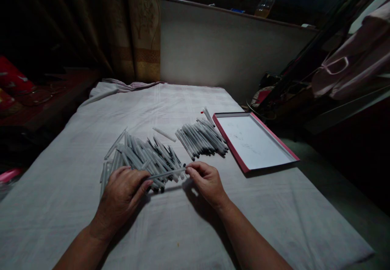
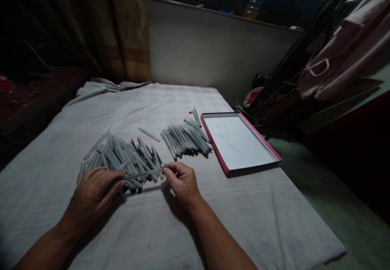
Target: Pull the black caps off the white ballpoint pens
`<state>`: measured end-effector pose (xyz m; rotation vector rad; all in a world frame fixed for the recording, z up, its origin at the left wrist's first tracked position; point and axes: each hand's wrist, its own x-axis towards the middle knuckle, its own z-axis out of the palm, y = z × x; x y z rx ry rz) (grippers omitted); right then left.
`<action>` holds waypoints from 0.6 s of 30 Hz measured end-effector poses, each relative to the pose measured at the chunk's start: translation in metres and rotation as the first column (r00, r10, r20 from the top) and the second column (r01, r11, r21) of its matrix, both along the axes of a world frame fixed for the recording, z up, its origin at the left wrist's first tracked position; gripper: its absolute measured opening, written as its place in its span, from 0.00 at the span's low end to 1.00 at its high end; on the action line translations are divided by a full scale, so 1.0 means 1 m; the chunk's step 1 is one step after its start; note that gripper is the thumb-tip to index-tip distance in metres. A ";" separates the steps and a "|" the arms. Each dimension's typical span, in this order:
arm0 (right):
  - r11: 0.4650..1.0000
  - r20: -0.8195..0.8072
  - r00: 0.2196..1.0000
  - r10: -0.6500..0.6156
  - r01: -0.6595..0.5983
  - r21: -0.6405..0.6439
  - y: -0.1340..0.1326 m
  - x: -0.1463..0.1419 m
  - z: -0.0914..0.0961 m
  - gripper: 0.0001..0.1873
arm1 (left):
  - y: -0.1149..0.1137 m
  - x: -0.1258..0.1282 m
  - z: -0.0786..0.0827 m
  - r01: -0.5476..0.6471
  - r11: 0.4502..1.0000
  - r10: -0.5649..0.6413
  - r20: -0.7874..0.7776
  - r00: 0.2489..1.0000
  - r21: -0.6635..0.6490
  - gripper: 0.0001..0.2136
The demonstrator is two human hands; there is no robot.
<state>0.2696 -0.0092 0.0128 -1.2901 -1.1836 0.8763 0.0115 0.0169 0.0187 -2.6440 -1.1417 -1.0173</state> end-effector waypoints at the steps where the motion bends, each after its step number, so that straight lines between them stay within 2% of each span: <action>1: 1.000 -0.047 0.999 -0.026 0.025 -0.020 0.001 0.002 0.002 0.08 | 0.001 -0.001 0.001 -0.013 1.000 0.013 0.000 1.000 0.009 0.09; 3: 0.992 -0.166 0.979 -0.121 0.112 -0.066 0.005 0.010 0.007 0.10 | 0.004 -0.006 0.003 -0.064 0.997 0.064 0.006 0.998 0.030 0.09; 6: 0.949 -0.326 0.892 -0.315 0.286 -0.133 0.011 0.021 0.011 0.14 | 0.010 -0.016 0.006 -0.199 0.977 0.199 0.014 0.980 0.076 0.10; 8: 0.927 -0.347 0.859 -0.376 0.352 -0.132 0.012 0.023 0.010 0.15 | 0.013 -0.021 0.007 -0.280 0.954 0.281 0.013 0.960 0.109 0.11; 9: 0.928 -0.327 0.869 -0.372 0.356 -0.109 0.011 0.021 0.009 0.14 | 0.014 -0.023 0.007 -0.303 0.945 0.303 0.013 0.953 0.124 0.11; 11: 0.950 -0.231 0.922 -0.309 0.312 -0.025 0.007 0.015 0.005 0.11 | 0.014 -0.023 0.005 -0.305 0.942 0.307 0.010 0.952 0.137 0.10; 14: 0.975 0.013 0.981 -0.194 0.191 0.117 0.000 0.003 -0.001 0.06 | 0.011 -0.019 0.005 -0.251 0.960 0.251 0.012 0.968 0.124 0.10; 18: 0.963 0.325 0.933 -0.153 0.066 0.263 -0.004 -0.005 -0.003 0.07 | 0.006 -0.012 0.007 -0.186 0.981 0.185 0.013 0.983 0.062 0.10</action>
